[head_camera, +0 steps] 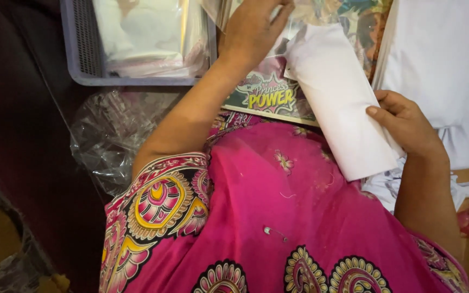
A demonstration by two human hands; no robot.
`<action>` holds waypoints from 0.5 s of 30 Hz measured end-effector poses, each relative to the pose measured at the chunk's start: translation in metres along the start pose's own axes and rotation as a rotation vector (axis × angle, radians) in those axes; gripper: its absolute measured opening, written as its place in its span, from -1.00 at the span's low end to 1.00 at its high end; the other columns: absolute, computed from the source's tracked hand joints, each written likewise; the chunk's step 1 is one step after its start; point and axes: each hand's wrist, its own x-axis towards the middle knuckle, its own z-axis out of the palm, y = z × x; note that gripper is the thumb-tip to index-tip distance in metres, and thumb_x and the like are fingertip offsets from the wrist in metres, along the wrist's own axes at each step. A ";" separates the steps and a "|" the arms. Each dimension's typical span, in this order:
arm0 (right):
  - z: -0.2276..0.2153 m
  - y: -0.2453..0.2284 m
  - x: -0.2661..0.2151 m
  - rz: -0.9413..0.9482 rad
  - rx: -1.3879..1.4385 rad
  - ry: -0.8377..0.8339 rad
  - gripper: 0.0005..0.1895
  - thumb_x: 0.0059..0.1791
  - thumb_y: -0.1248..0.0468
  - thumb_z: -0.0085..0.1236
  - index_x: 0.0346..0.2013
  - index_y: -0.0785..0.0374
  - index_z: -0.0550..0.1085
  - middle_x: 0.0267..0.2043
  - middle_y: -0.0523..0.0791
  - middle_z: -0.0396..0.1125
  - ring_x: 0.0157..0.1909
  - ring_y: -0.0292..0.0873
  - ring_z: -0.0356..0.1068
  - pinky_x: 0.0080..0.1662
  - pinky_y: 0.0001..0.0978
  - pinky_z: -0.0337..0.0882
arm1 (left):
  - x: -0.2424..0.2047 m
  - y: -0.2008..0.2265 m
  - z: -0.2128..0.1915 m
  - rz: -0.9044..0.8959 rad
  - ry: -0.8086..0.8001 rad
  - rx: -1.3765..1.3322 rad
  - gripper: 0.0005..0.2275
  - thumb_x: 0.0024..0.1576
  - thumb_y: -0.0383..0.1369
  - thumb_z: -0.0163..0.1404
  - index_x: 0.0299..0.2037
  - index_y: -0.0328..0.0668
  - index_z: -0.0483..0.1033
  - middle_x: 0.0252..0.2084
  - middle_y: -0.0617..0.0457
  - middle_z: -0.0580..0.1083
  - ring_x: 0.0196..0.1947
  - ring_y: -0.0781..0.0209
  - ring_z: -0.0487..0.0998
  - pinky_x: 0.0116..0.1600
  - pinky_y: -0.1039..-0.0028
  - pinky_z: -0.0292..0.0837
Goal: Folding white t-shirts and placing them into clear plastic packaging bags with cardboard inserts.
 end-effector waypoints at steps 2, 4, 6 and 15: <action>-0.001 0.001 0.004 -0.016 0.005 -0.019 -0.73 0.14 0.26 0.04 0.13 0.22 0.44 0.01 -0.15 0.40 -0.01 -0.27 0.37 0.00 -0.40 0.42 | 0.001 0.005 0.007 0.099 -0.062 0.028 -0.90 0.18 -0.29 0.00 -0.27 -0.08 0.52 -0.28 -0.05 0.56 -0.29 -0.14 0.55 -0.31 0.07 0.32; -0.003 0.008 0.012 -0.028 0.009 -0.036 -0.69 0.13 0.26 0.03 0.16 0.25 0.44 0.07 -0.14 0.41 0.03 -0.25 0.38 0.03 -0.38 0.43 | -0.004 0.007 0.017 0.197 -0.124 0.052 -0.93 0.15 -0.35 0.00 -0.32 -0.12 0.42 -0.34 -0.09 0.49 -0.33 -0.18 0.50 -0.35 0.03 0.24; -0.005 0.025 0.022 0.016 0.147 0.064 -0.72 0.12 0.22 0.07 0.14 0.09 0.43 -0.03 -0.23 0.42 -0.14 -0.33 0.39 -0.13 -0.45 0.42 | -0.012 0.004 0.032 0.383 -0.061 0.152 -0.89 0.27 -0.37 0.04 -0.15 -0.26 0.53 0.05 -0.02 0.50 -0.01 0.07 0.60 -0.01 0.31 0.58; 0.009 0.009 0.015 0.082 0.159 -0.102 -0.67 0.10 0.25 0.06 0.17 0.18 0.46 -0.02 -0.13 0.44 -0.15 -0.23 0.42 -0.15 -0.35 0.46 | -0.015 0.016 0.042 0.534 -0.316 0.081 -0.85 0.26 -0.33 -0.03 -0.16 -0.28 0.42 0.10 -0.18 0.52 -0.03 -0.22 0.60 -0.09 0.03 0.52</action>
